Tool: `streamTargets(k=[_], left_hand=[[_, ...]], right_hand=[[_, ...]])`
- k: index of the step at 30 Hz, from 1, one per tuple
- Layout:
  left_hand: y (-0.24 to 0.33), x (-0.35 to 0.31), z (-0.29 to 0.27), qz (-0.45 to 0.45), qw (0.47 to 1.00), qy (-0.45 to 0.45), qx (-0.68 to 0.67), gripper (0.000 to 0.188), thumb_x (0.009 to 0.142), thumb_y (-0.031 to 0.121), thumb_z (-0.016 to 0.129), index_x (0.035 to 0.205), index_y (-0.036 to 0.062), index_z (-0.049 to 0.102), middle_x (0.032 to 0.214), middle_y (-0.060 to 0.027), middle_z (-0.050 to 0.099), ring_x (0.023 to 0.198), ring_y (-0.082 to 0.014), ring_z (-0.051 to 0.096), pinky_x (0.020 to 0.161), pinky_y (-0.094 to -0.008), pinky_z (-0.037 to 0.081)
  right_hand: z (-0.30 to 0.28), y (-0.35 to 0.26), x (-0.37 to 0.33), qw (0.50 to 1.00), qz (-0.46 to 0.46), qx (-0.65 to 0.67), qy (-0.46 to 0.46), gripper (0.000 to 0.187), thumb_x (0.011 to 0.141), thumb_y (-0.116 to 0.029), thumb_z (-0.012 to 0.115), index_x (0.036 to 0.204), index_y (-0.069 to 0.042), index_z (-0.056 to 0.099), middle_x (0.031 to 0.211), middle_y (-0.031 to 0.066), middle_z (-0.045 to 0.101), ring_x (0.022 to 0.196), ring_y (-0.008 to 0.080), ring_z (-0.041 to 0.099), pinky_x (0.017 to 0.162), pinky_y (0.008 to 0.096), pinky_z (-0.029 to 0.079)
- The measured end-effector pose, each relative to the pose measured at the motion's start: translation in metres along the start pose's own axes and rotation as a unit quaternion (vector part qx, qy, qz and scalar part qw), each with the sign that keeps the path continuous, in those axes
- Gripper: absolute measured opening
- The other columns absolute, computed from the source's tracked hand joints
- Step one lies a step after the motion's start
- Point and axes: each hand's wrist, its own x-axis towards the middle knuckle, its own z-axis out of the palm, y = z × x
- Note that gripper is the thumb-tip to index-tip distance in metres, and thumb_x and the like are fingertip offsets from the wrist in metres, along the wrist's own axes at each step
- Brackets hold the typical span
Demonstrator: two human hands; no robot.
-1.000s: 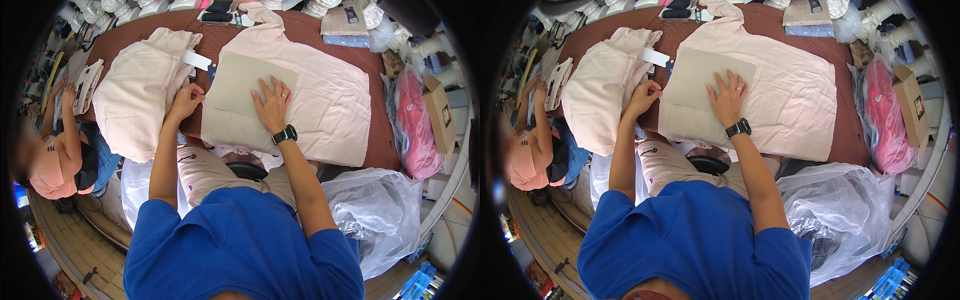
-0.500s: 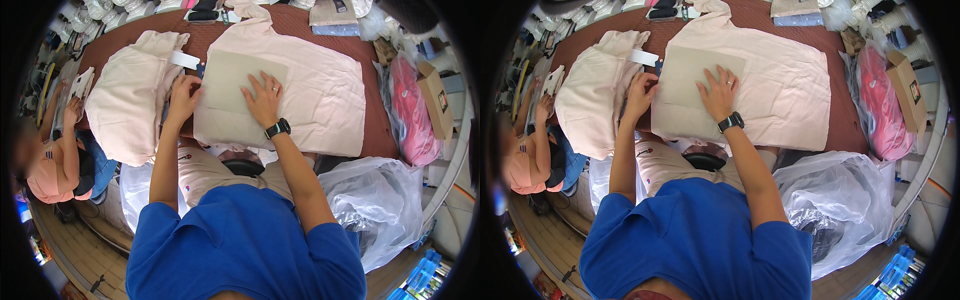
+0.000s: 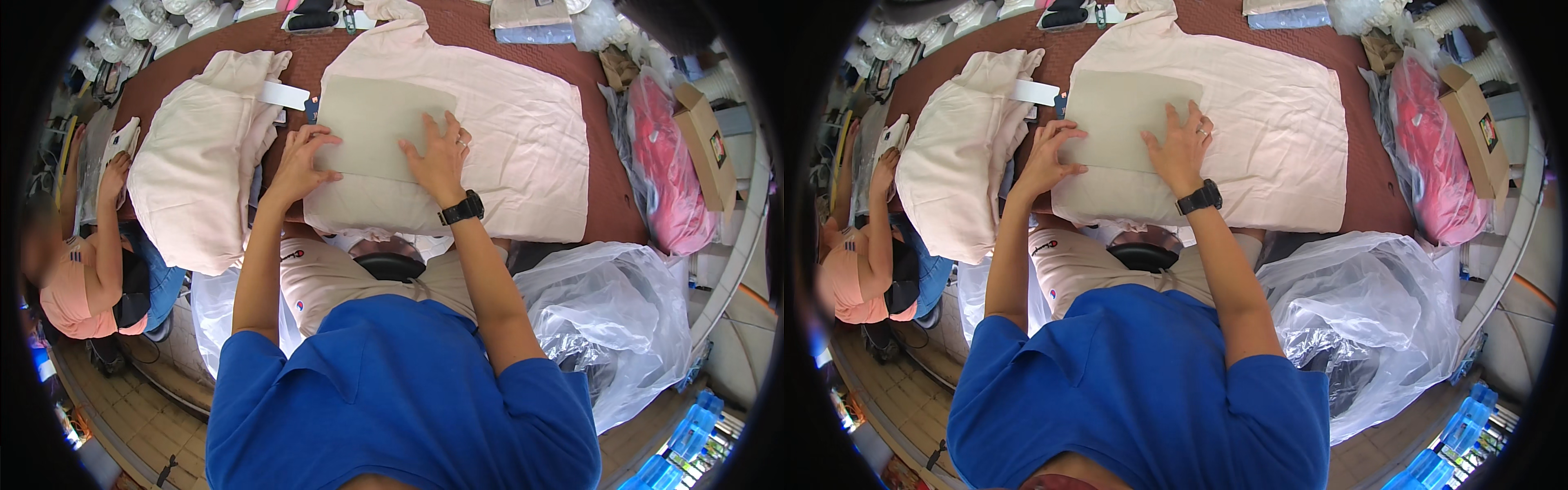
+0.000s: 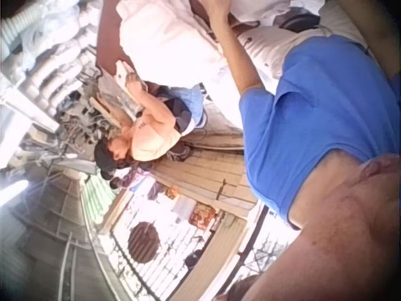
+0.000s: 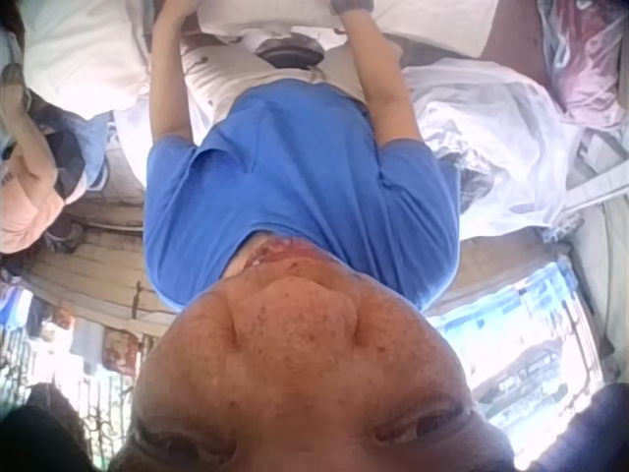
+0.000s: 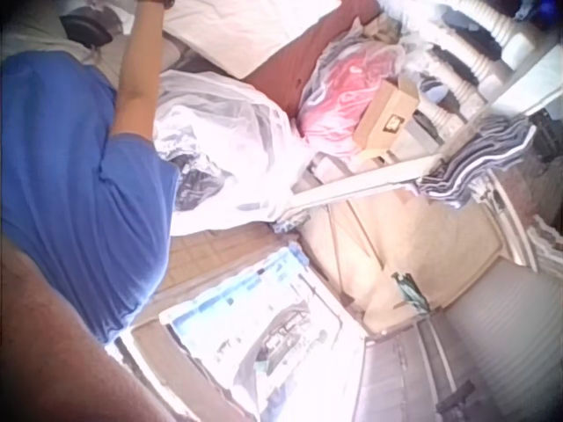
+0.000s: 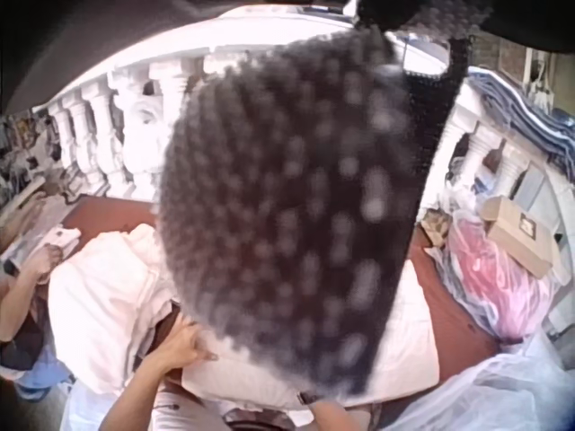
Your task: The person places a folded light-colored shirt into a clear plastic bag, seals the bag, and then folds another light-colored shirt using a flat template.
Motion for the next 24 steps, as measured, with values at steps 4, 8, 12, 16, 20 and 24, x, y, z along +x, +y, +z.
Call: streamTargets(k=[4,8,12,16,20,24], left_hand=[[0.0,-0.001,0.001,0.006,1.0,0.011,0.001,0.064,0.058,0.009,0.087,0.118,0.017,0.068,0.133,-0.0029,0.053,0.116,-0.0295,0.046,0.104,-0.0393,0.041],[-0.003,-0.003,0.003,0.012,1.0,0.018,-0.006,0.065,0.058,0.01,0.087,0.119,0.017,0.068,0.134,-0.0031,0.054,0.116,-0.0294,0.046,0.104,-0.0389,0.04],[-0.005,-0.002,0.004,0.009,1.0,0.019,-0.009,0.065,0.058,0.01,0.088,0.12,0.017,0.068,0.134,-0.0033,0.054,0.115,-0.0292,0.046,0.103,-0.0382,0.04],[-0.005,-0.002,0.003,0.006,1.0,0.014,-0.01,0.066,0.058,0.011,0.089,0.121,0.0177,0.068,0.135,-0.0027,0.053,0.115,-0.0283,0.046,0.103,-0.0376,0.04],[-0.008,-0.002,0.003,0.005,1.0,0.012,-0.013,0.067,0.058,0.012,0.09,0.121,0.0184,0.069,0.135,-0.0021,0.053,0.116,-0.0277,0.046,0.103,-0.0372,0.04],[-0.009,-0.002,0.003,0.012,1.0,0.012,-0.008,0.063,0.062,0.015,0.089,0.121,0.0184,0.069,0.136,-0.0019,0.053,0.116,-0.0278,0.046,0.103,-0.0373,0.04]], right_hand=[[0.001,0.013,0.001,0.998,0.011,0.054,-0.006,0.062,0.079,-0.032,0.08,0.133,-0.011,0.061,0.143,0.0265,0.039,0.127,0.0455,0.036,0.105,0.0546,0.036],[0.003,0.021,0.006,0.996,0.0,0.09,0.01,0.062,0.074,-0.017,0.082,0.132,-0.008,0.061,0.141,0.0256,0.04,0.124,0.0448,0.037,0.102,0.0525,0.039],[0.0,0.024,0.009,0.994,0.0,0.107,0.003,0.058,0.074,-0.015,0.082,0.129,-0.008,0.063,0.14,0.0255,0.042,0.124,0.0446,0.038,0.103,0.0513,0.04],[-0.002,0.023,0.009,0.994,0.013,0.112,-0.007,0.057,0.073,-0.014,0.082,0.127,-0.008,0.065,0.14,0.0254,0.043,0.124,0.0447,0.038,0.104,0.0515,0.04],[-0.002,0.024,0.01,0.994,0.016,0.109,-0.011,0.057,0.072,-0.014,0.082,0.127,-0.008,0.065,0.14,0.0253,0.043,0.124,0.0453,0.038,0.103,0.052,0.04],[-0.002,0.024,0.01,0.994,0.014,0.111,-0.008,0.057,0.072,-0.014,0.082,0.126,-0.009,0.066,0.139,0.0252,0.043,0.123,0.0455,0.039,0.103,0.052,0.04]])
